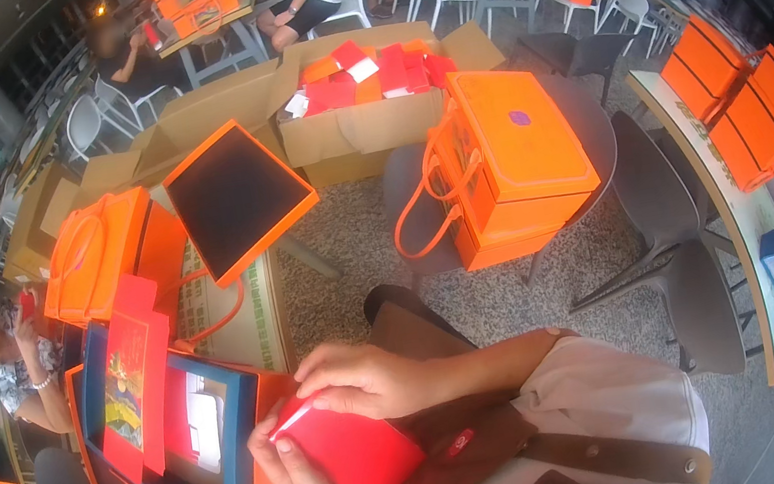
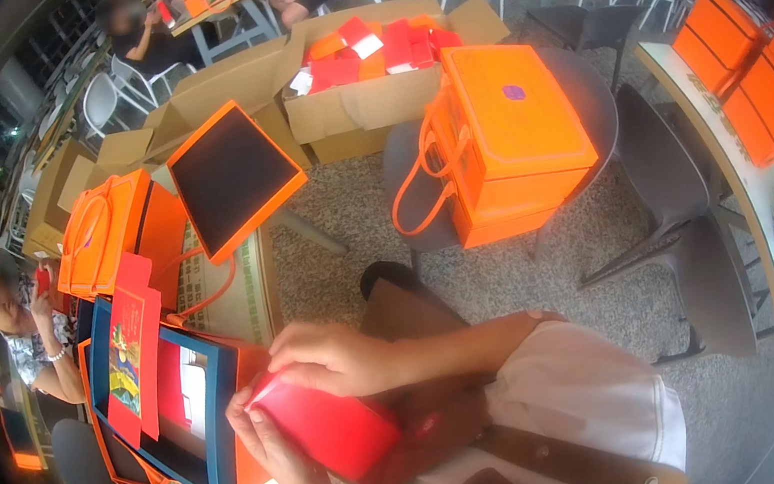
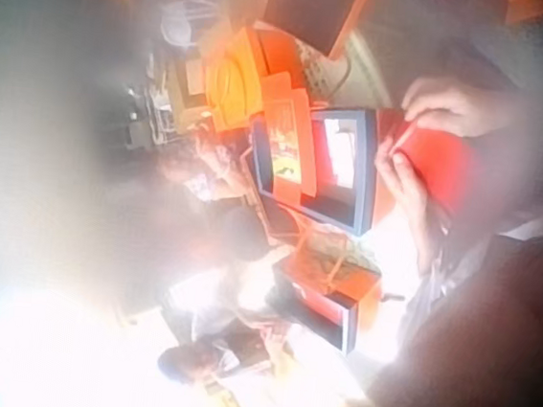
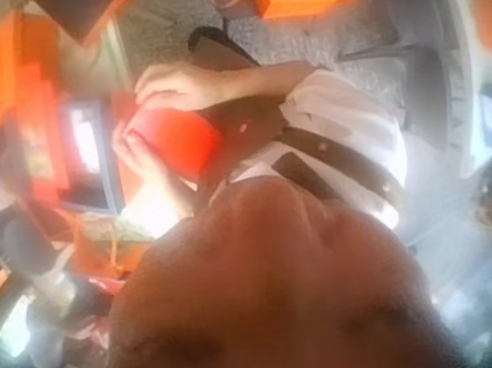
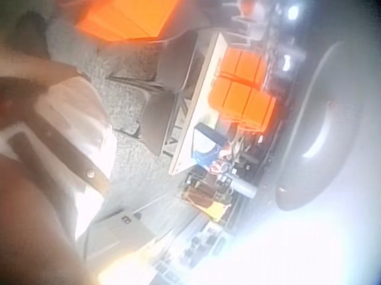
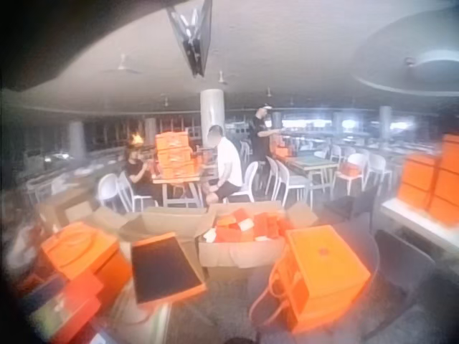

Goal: The person assembles small red boxes by folding flaps and tucking them into slots. The person then places the assembled red boxes into larger orange boxes on the table.

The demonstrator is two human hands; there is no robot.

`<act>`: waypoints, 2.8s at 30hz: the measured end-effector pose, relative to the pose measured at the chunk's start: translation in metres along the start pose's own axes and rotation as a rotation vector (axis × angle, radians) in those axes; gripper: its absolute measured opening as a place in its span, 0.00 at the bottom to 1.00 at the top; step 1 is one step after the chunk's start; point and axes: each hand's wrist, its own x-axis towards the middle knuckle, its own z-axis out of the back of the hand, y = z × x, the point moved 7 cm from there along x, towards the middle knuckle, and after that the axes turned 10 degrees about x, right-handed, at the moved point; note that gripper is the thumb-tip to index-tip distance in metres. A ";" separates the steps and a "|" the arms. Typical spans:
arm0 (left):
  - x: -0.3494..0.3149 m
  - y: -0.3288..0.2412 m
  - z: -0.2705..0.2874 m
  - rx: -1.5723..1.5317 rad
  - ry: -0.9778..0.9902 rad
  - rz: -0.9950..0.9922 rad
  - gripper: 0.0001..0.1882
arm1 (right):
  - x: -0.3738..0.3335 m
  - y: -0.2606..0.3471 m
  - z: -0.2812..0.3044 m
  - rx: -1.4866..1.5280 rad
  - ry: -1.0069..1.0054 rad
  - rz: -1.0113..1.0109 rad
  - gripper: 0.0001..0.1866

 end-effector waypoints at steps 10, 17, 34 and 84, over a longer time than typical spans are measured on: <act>-0.005 -0.006 0.002 -0.011 -0.090 -0.129 0.18 | -0.008 -0.007 0.003 0.383 -0.162 -0.148 0.15; -0.007 -0.006 -0.001 0.069 -0.128 -0.189 0.24 | -0.011 -0.019 0.008 0.478 -0.138 -0.206 0.06; -0.017 -0.005 0.003 0.166 -0.054 -0.288 0.11 | -0.012 -0.014 0.011 0.419 -0.128 -0.222 0.06; -0.014 0.002 0.008 0.238 -0.071 -0.182 0.11 | -0.016 -0.030 -0.011 0.337 -0.186 -0.204 0.10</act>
